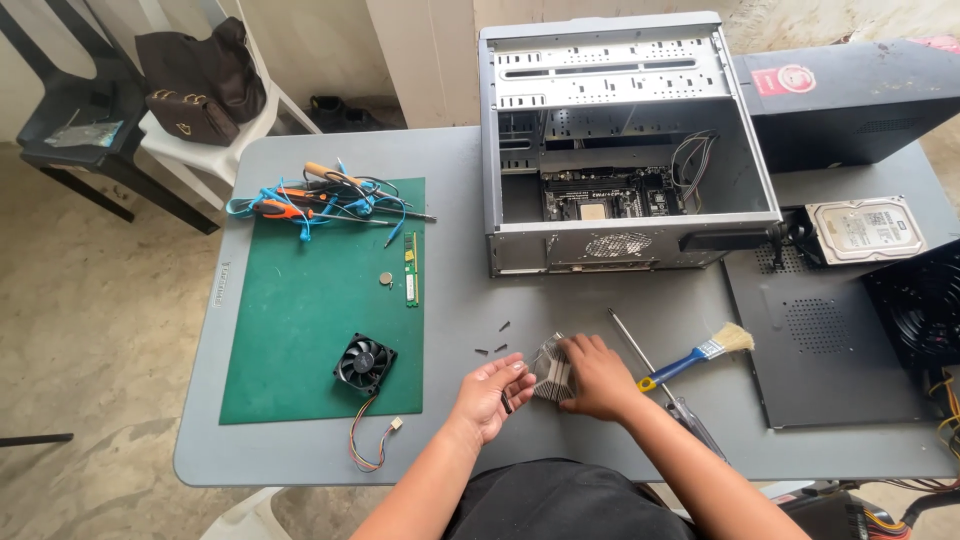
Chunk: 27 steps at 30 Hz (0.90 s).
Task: Cleaning a CPU heatsink and cooling fan using a brush to remove dust
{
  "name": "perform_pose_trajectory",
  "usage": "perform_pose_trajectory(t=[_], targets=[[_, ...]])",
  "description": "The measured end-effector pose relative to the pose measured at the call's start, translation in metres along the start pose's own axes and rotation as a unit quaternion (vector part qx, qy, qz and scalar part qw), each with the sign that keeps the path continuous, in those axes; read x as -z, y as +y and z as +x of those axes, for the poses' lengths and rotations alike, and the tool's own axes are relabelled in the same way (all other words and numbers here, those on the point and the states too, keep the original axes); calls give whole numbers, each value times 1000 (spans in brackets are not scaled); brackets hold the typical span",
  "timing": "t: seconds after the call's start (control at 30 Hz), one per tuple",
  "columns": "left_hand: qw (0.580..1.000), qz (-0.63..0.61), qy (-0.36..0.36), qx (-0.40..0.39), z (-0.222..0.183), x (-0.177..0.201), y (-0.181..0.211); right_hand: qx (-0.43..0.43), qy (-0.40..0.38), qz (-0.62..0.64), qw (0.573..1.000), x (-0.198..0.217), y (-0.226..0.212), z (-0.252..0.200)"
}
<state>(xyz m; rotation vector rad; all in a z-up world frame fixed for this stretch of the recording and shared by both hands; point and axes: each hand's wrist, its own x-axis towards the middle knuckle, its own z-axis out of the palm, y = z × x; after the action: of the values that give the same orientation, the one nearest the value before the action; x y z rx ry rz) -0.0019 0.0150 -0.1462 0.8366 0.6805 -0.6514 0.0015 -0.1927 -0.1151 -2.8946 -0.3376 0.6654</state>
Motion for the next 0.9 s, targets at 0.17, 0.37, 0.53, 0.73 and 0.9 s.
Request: perform_pose_trajectory(t=[0.17,0.37,0.53,0.73,0.9], targets=[[1000,19,9,-13,1,-16,-2,-3,160,59,985,8,10,5],[999,15,16,-45,24,-52,-17,-37,276,381,882,13,-21,-20],[989,130,4,-63,41,-65,-28,-8,241,332,912,3,8,-4],[908,382,52,-166,98,-52,-10,-54,191,175,964,6,49,22],[813,521,71,-249,98,-64,3,-79,140,13,987,-11,64,50]])
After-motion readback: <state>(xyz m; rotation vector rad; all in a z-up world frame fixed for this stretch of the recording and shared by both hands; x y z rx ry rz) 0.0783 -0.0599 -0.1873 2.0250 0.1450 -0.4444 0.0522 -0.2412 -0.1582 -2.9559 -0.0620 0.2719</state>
